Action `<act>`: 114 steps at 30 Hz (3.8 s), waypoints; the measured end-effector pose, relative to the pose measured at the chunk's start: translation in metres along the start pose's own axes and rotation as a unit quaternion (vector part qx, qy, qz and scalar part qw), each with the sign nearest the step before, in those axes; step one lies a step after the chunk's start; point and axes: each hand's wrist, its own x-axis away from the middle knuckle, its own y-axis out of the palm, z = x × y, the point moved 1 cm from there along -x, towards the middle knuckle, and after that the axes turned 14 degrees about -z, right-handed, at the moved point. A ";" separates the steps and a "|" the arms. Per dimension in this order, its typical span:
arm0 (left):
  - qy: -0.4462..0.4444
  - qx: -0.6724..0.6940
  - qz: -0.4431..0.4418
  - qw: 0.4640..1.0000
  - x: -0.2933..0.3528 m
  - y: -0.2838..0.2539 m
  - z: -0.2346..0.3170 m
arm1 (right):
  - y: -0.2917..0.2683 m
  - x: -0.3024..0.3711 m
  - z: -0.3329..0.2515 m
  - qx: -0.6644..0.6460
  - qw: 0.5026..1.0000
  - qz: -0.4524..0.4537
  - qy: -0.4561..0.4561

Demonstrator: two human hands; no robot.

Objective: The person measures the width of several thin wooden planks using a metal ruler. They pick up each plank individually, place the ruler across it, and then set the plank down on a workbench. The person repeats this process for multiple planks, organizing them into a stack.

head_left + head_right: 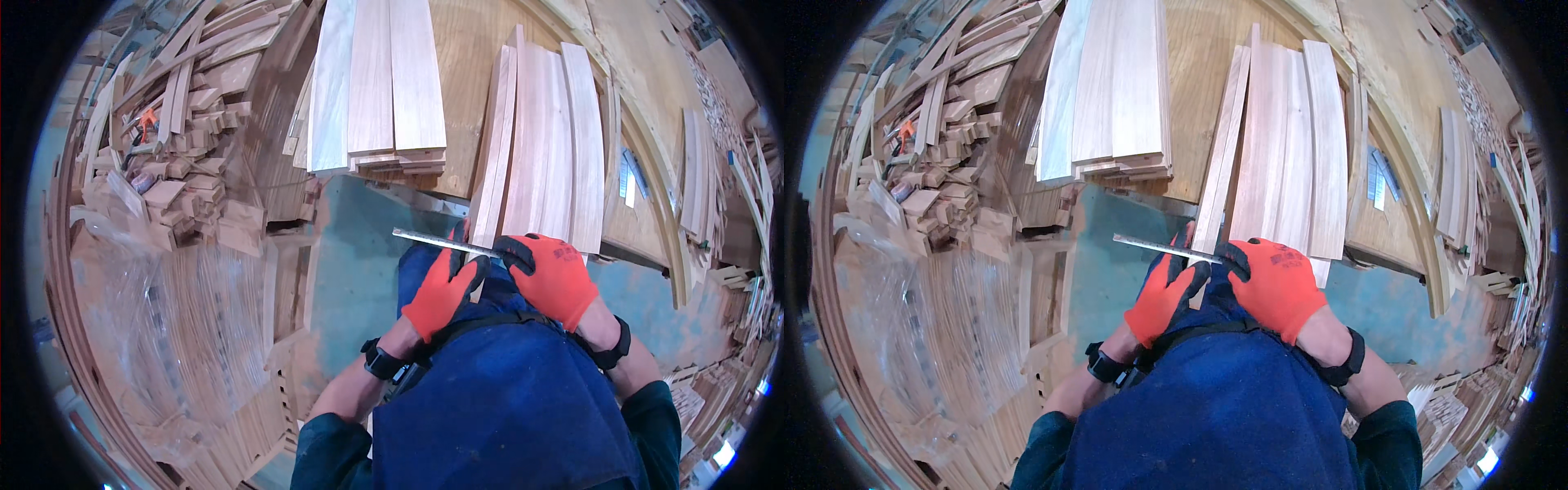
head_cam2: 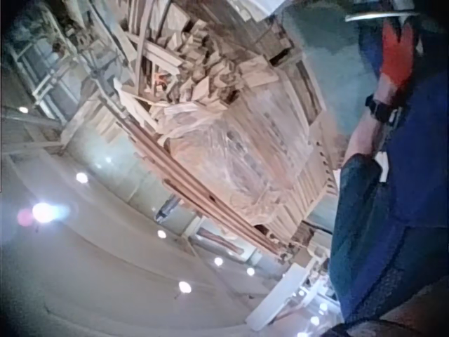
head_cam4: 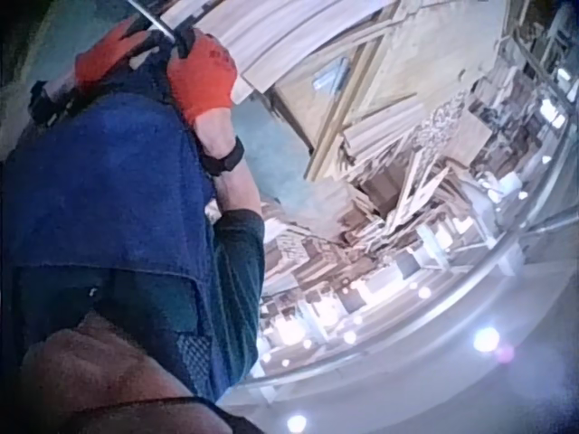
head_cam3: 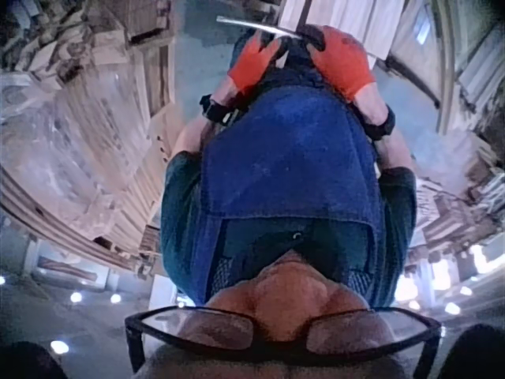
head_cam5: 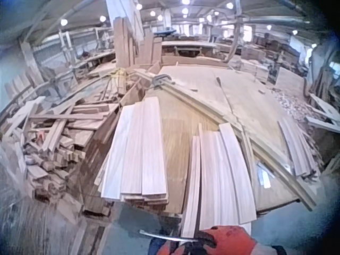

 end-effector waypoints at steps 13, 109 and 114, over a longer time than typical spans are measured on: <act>-0.003 0.015 0.011 1.000 0.002 0.002 0.014 | 0.005 0.001 -0.002 0.060 0.997 -0.023 0.029; -0.011 -0.123 -0.004 0.992 0.009 -0.021 -0.015 | -0.003 -0.022 -0.005 -0.054 0.994 -0.092 -0.015; -0.073 0.087 0.045 0.993 0.003 -0.008 0.009 | -0.002 -0.021 -0.003 -0.049 0.995 -0.082 -0.011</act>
